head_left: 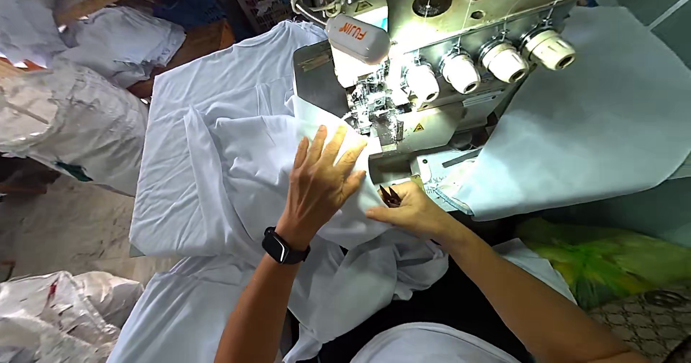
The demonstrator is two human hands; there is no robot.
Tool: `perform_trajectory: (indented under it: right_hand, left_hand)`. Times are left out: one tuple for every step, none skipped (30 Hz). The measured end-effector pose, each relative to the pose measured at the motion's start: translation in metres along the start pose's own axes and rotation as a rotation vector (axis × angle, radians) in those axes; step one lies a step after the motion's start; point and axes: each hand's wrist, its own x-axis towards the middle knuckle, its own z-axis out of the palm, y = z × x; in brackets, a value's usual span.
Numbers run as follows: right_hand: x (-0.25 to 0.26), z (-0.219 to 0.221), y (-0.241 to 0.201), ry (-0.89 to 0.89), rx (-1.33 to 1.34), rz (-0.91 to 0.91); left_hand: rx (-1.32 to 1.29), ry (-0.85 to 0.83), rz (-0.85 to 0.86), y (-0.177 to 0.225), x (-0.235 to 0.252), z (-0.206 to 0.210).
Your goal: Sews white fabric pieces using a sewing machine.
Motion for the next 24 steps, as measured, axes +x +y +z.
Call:
perform_trajectory:
  right_hand:
    - [0.000, -0.002, -0.005, -0.046, 0.115, 0.011]
    - [0.000, -0.003, -0.009, -0.077, 0.221, 0.024]
    - [0.000, -0.003, -0.011, -0.076, 0.287, 0.037]
    - [0.001, -0.001, -0.012, -0.052, 0.293, 0.041]
    - [0.000, 0.002, -0.012, -0.020, 0.210, 0.028]
    - [-0.002, 0.004, -0.010, 0.001, 0.038, -0.019]
    - [-0.006, 0.005, -0.007, 0.024, -0.208, -0.100]
    - [-0.012, 0.002, -0.004, 0.058, -0.471, -0.179]
    - [-0.019, -0.003, -0.001, 0.127, -0.693, -0.268]
    - [-0.028, -0.013, 0.000, 0.217, -0.830, -0.325]
    - [-0.037, -0.026, -0.001, 0.320, -0.902, -0.346]
    - [-0.046, -0.040, -0.004, 0.431, -0.947, -0.325]
    - [-0.055, -0.056, -0.008, 0.530, -0.977, -0.268]
    - [-0.062, -0.070, -0.011, 0.603, -1.000, -0.185]
    - [-0.067, -0.082, -0.012, 0.650, -0.997, -0.091]
    - [-0.068, -0.089, -0.013, 0.669, -0.987, 0.008]
    - [-0.068, -0.093, -0.011, 0.667, -0.988, 0.077]
    - [-0.068, -0.094, -0.006, 0.667, -1.000, 0.093]
    - [-0.067, -0.094, -0.003, 0.667, -1.017, 0.087]
    - [-0.066, -0.093, -0.001, 0.667, -1.030, 0.076]
    - [-0.066, -0.093, 0.001, 0.666, -1.035, 0.065]
    - [-0.066, -0.094, 0.002, 0.665, -1.031, 0.052]
    - [-0.066, -0.096, 0.002, 0.660, -1.014, 0.050]
    - [-0.066, -0.098, 0.001, 0.646, -0.974, 0.065]
  left_hand:
    - [0.002, -0.037, -0.006, -0.002, 0.003, -0.003]
    - [0.005, -0.067, -0.002, -0.004, 0.006, -0.006]
    - [0.013, -0.095, 0.007, -0.004, 0.010, -0.009]
    - [0.014, -0.130, 0.021, -0.004, 0.014, -0.012]
    - [-0.001, -0.175, 0.030, -0.005, 0.018, -0.016]
    - [-0.008, -0.212, 0.048, -0.006, 0.023, -0.018]
    - [-0.007, -0.232, 0.069, -0.010, 0.029, -0.016]
    - [-0.019, -0.235, 0.082, -0.013, 0.034, -0.012]
    - [-0.047, -0.224, 0.081, -0.015, 0.036, -0.009]
    - [-0.076, -0.183, 0.064, -0.014, 0.034, -0.008]
    - [-0.094, -0.110, 0.044, -0.009, 0.029, -0.008]
    - [-0.117, -0.021, 0.022, 0.002, 0.023, -0.007]
    - [-0.148, 0.087, 0.010, 0.020, 0.018, -0.001]
    - [-0.203, 0.177, 0.008, 0.042, 0.013, 0.008]
    - [-0.284, 0.203, 0.021, 0.067, 0.009, 0.017]
    - [-0.372, 0.181, 0.031, 0.090, 0.009, 0.029]
    - [-0.458, 0.126, 0.019, 0.110, 0.010, 0.043]
    - [-0.546, 0.058, -0.020, 0.125, 0.012, 0.058]
    - [-0.625, 0.004, -0.074, 0.136, 0.015, 0.074]
    - [-0.676, -0.045, -0.143, 0.143, 0.019, 0.088]
    - [-0.710, -0.086, -0.210, 0.149, 0.023, 0.099]
    - [-0.732, -0.112, -0.268, 0.154, 0.027, 0.107]
    - [-0.736, -0.139, -0.319, 0.158, 0.030, 0.110]
    - [-0.738, -0.167, -0.354, 0.162, 0.033, 0.110]
